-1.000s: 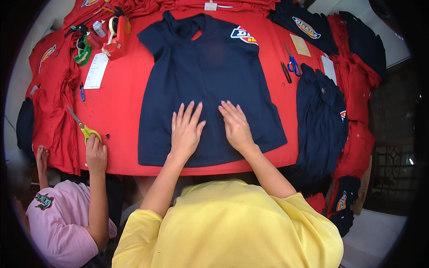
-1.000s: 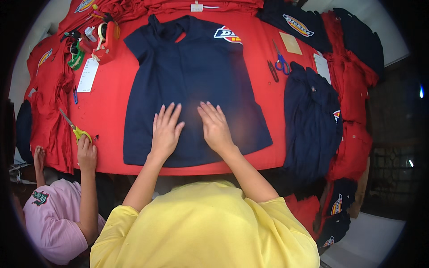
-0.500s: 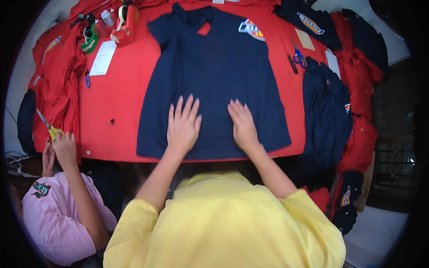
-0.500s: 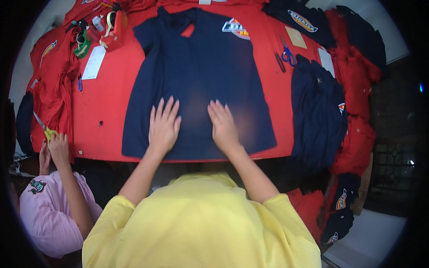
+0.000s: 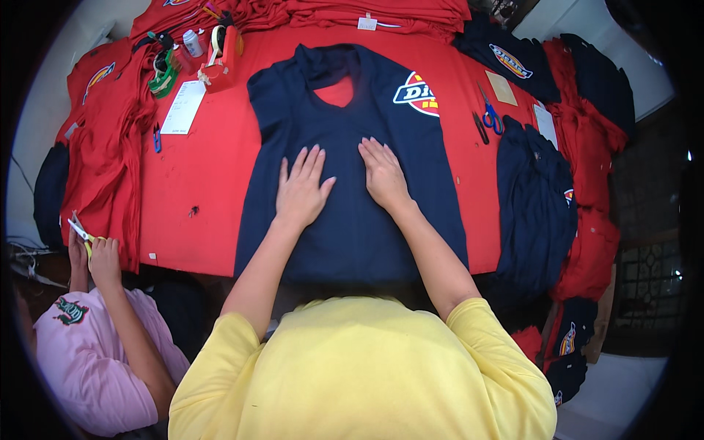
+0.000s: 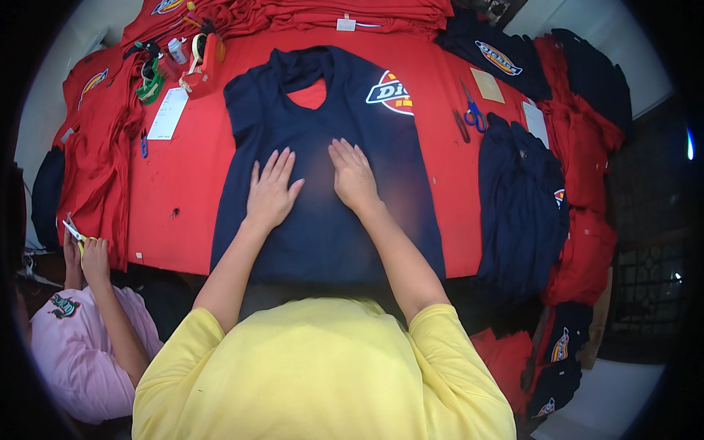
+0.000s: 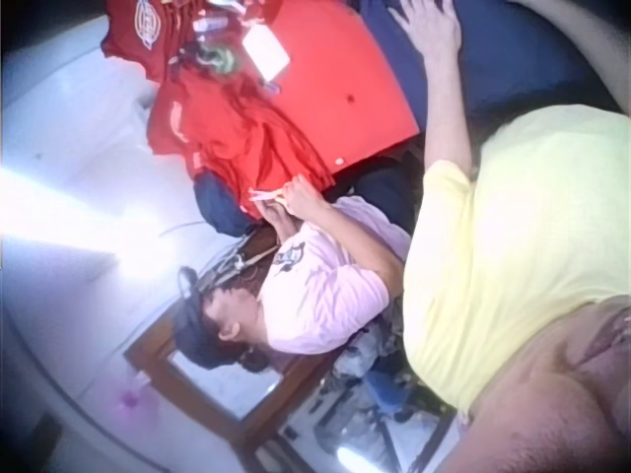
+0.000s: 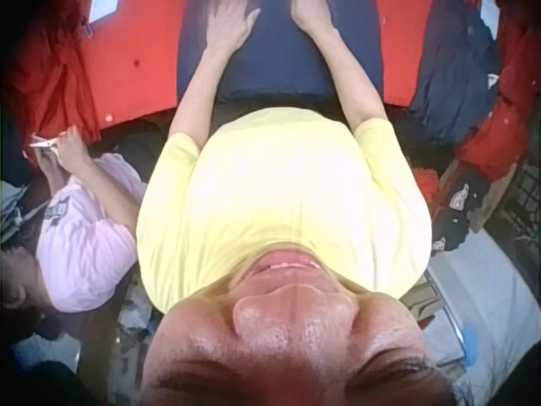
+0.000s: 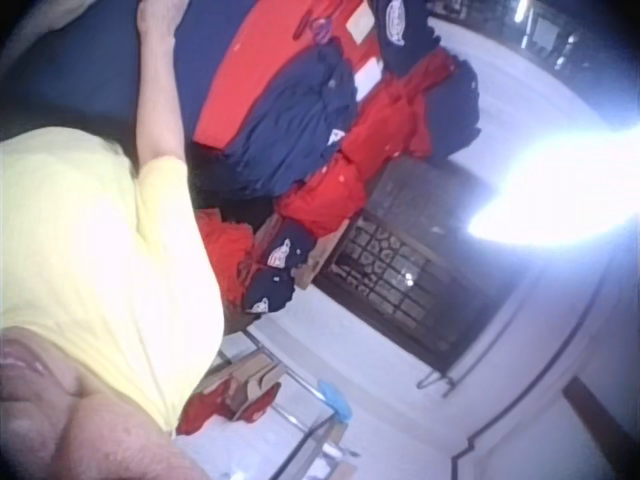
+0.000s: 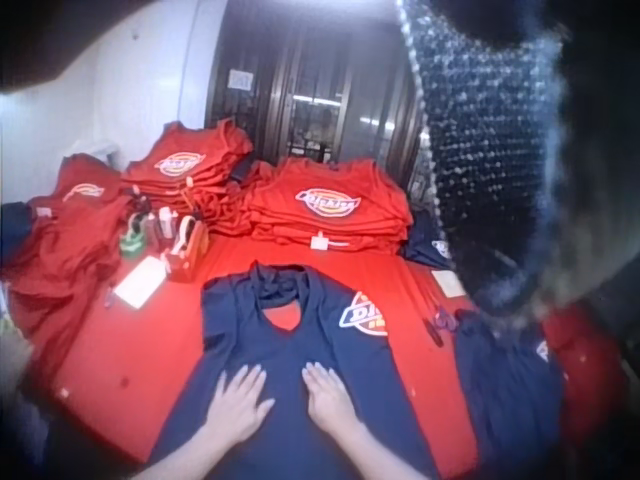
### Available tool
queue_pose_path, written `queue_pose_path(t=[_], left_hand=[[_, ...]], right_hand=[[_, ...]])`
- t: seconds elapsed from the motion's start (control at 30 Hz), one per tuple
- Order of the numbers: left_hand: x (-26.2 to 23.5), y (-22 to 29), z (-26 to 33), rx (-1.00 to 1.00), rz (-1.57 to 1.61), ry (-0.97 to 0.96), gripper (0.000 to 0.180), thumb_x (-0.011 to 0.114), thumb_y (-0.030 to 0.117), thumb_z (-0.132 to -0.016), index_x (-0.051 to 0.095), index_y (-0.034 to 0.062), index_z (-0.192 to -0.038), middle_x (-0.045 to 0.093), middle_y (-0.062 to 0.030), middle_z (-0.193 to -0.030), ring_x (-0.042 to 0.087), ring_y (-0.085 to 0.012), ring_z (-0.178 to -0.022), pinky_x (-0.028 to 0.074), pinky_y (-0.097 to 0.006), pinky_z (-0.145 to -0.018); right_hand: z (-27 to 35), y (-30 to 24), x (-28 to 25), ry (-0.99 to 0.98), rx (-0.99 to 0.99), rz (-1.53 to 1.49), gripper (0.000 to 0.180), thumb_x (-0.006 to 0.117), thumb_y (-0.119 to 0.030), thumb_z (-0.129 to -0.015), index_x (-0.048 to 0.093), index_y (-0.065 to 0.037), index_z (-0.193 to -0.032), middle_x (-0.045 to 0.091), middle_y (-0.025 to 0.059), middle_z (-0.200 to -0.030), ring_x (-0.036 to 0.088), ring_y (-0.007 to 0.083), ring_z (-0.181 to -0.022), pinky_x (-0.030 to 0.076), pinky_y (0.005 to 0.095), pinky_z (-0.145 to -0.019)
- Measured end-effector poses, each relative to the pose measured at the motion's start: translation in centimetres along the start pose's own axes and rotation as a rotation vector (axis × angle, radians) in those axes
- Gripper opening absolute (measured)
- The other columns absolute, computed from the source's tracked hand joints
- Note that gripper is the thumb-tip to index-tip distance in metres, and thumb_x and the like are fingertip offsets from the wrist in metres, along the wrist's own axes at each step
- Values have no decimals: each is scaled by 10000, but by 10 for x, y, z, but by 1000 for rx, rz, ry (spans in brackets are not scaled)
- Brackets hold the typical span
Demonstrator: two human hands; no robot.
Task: The person picks up a dark blue sleeveless shirt from a table, turns it over to check both sides, and smooths the fabric before placing it on a stack of other shirts.
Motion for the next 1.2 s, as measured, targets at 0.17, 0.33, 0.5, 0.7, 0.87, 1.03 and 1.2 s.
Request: queue_pose_path(t=[0.17,0.33,0.5,0.7,0.87,1.03,1.2], left_hand=[[-5,-10,-20,-80,91,-5,411,590,222,-887,569,47,-1258,548,-81,-1321,454,-267,-1271,321,-521,-1041],[26,-16,-87,13,38,93,421,514,249,-931,523,118,-1331,490,-50,-1396,405,-254,-1322,277,-538,-1086],[44,-36,-117,-31,0,-33,455,456,291,-959,450,192,-1404,418,-7,-1465,342,-229,-1375,205,-535,-1135],[43,-40,-119,-41,-10,-63,473,449,285,-960,433,173,-1419,386,-21,-1485,303,-235,-1398,196,-530,-1139],[33,-31,-106,23,152,22,442,555,231,-901,531,97,-1322,450,-89,-1433,348,-283,-1373,222,-515,-1134],[-42,0,6,-109,164,2,411,653,226,-836,603,84,-1218,429,-157,-1411,330,-363,-1350,250,-538,-1095],[-68,-7,117,-359,90,-133,530,630,356,-857,539,121,-1323,334,-176,-1478,221,-410,-1394,144,-604,-1109]], right_hand=[[-22,13,5,-136,172,-92,383,518,3,-811,600,15,-1184,576,150,-1282,496,289,-1255,351,428,-1074],[-63,36,42,-44,15,-29,425,520,10,-790,598,4,-1208,569,135,-1305,478,276,-1279,309,465,-1099],[-88,55,45,-57,64,8,445,491,13,-809,590,-35,-1240,557,98,-1332,458,246,-1304,282,475,-1113],[-93,59,56,-46,66,-8,447,500,-24,-816,585,-49,-1254,550,91,-1344,427,234,-1330,264,475,-1123],[-88,62,48,-132,100,-88,375,498,-79,-888,583,-41,-1251,514,104,-1379,391,249,-1353,219,492,-1138],[5,-38,-29,-202,5,-49,378,559,-127,-882,570,-62,-1254,460,138,-1396,341,351,-1358,167,626,-1101],[122,-64,-52,-446,95,-5,537,538,-415,-918,459,-177,-1392,336,137,-1492,254,365,-1399,126,672,-1075]])
Point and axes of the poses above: each hand's wrist, its own z-axis away from the middle knuckle, its own x-axis out of the palm, y = z × x, the point moved 8 cm from there along -z, towards the middle knuckle
